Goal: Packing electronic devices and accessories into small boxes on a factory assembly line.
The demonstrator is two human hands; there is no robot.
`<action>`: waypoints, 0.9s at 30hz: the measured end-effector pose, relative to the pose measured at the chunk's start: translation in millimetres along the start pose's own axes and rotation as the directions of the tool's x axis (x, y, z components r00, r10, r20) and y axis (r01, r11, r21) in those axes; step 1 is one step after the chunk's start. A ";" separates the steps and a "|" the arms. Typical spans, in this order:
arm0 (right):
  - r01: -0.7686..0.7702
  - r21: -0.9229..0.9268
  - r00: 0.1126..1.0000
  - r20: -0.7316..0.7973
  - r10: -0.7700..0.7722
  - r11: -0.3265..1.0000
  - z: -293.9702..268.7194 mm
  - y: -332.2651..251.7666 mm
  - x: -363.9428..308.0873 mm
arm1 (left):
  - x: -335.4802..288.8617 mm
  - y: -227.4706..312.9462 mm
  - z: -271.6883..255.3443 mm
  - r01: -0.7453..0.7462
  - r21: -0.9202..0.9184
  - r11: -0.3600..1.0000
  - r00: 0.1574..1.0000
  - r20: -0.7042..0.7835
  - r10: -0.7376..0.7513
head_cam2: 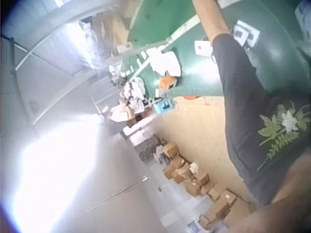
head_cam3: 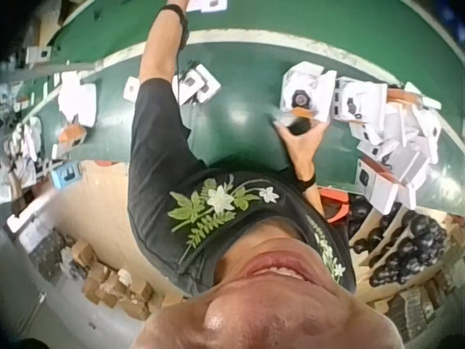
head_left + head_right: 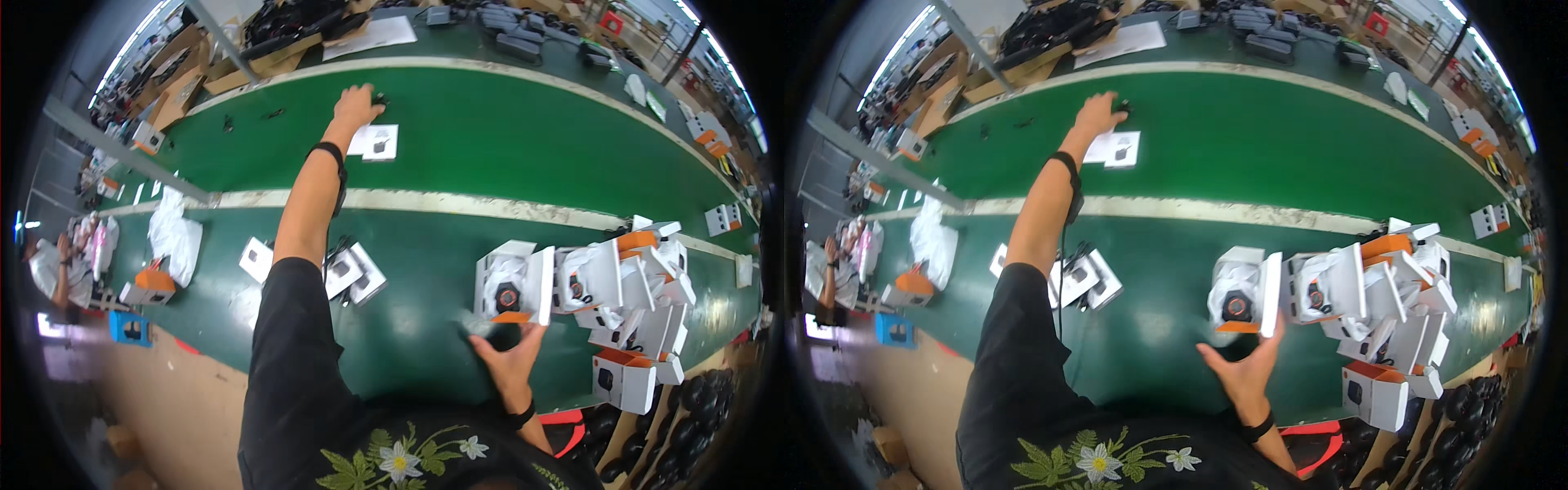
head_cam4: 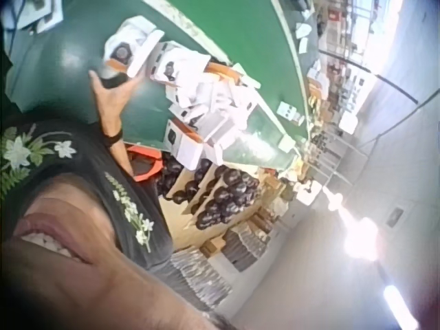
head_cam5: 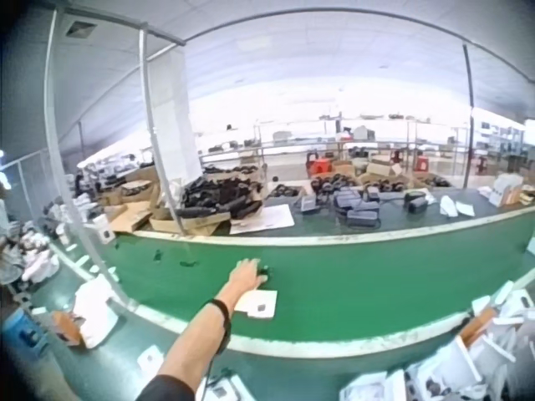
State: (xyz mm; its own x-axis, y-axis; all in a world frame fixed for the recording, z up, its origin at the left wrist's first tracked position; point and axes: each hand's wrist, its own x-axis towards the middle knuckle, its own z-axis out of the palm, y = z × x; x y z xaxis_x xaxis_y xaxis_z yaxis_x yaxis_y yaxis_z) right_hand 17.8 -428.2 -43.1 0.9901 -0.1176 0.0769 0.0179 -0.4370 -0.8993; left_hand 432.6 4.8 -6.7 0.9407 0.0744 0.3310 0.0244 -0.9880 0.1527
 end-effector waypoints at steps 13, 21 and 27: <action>0.161 -0.086 0.986 0.062 -0.156 0.983 -36.7 0.8 25.1 | -218.0 5.8 -137.4 0.114 -0.335 0.935 0.989 0.127 -0.075; 0.187 -0.058 0.981 -0.040 -0.189 0.981 -30.5 2.5 19.1 | -170.4 3.3 -81.0 -0.344 -0.269 0.900 0.938 -0.054 0.343; 0.193 -0.036 0.977 0.099 -0.188 0.981 -29.9 4.2 18.3 | -106.8 -47.1 -15.8 -0.314 -0.192 0.930 0.905 0.235 0.354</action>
State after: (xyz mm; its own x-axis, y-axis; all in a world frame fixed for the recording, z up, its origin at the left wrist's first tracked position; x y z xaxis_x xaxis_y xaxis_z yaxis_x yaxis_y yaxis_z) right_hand 31.7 -458.8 -32.6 0.9779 0.0560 0.2016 0.2032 -0.4834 -0.8515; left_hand 325.6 45.5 -34.6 0.9397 -0.3144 0.1346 -0.3375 -0.9161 0.2166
